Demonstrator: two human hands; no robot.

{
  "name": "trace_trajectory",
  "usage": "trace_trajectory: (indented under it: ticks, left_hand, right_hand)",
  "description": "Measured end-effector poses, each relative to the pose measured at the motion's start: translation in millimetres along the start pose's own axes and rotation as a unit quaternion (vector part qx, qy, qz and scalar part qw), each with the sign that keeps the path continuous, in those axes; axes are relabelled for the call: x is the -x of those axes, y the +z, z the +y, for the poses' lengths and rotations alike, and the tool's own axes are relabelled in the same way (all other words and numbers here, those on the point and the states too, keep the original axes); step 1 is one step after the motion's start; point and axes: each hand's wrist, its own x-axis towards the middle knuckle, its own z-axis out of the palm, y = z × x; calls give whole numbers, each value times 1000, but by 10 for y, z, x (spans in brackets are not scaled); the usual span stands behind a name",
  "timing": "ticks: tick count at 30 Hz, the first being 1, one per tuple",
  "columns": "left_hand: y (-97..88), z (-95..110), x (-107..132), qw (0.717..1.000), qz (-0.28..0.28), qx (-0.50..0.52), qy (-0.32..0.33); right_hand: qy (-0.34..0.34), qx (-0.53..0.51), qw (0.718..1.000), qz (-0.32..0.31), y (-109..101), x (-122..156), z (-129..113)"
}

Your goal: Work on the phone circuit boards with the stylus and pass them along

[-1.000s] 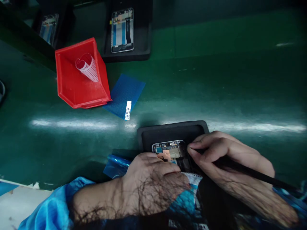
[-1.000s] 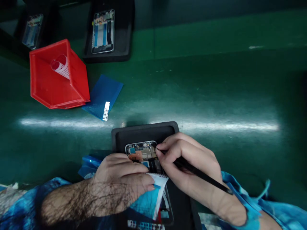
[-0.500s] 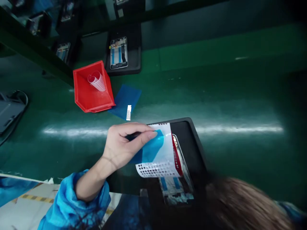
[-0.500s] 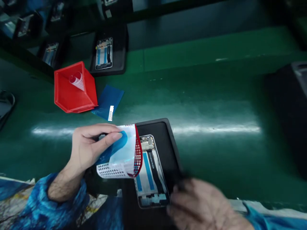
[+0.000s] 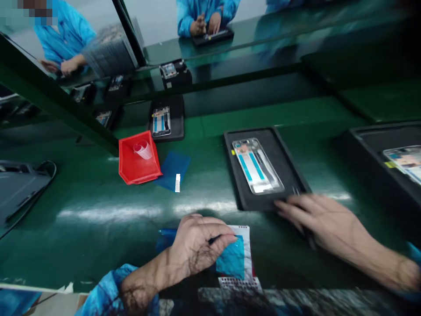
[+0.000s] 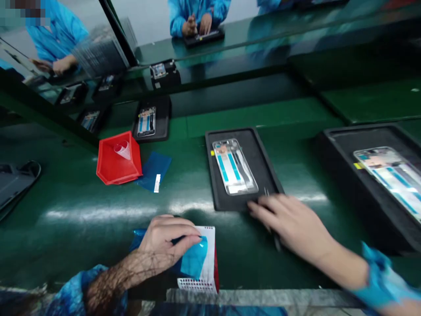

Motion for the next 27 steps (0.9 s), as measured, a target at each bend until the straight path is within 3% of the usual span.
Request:
trace_trajectory:
  ticks: [4, 7, 9, 12, 15, 19, 21, 23, 25, 27]
  left_hand:
    - [91, -133, 79, 999, -18, -35, 20]
    - [101, -246, 99, 998, -35, -57, 17]
    - [95, -320, 97, 996, -49, -72, 13]
    - [82, -401, 80, 993, -71, -89, 11]
    - [70, -414, 53, 992, -78, -99, 12]
    - [55, -350, 16, 993, -59, -103, 14]
    - [49, -312, 2, 994, -47, -101, 18]
    - [49, -277, -9, 994, -38, -97, 26]
    - [51, -240, -18, 995, -30, -90, 37]
    - [48, -194, -27, 995, -20, -84, 47]
  right_hand:
    - [48, 64, 997, 15, 414, -1044, 628]
    - [92, 73, 993, 22, 659, -1785, 918]
    - [110, 67, 991, 27, 755, -2101, 1003]
    - [132, 59, 989, 32, 764, -2256, 1051]
    - [171, 68, 983, 25, 553, -2062, 1163]
    - [277, 114, 954, -6, -121, -1415, 1511]
    - [369, 152, 917, -16, -537, -1028, 1699]
    - [473, 188, 860, -34, -889, -670, 1853]
    - [544, 199, 812, -67, -1107, -381, 1950]
    - [572, 190, 791, -104, -1183, -177, 1976]
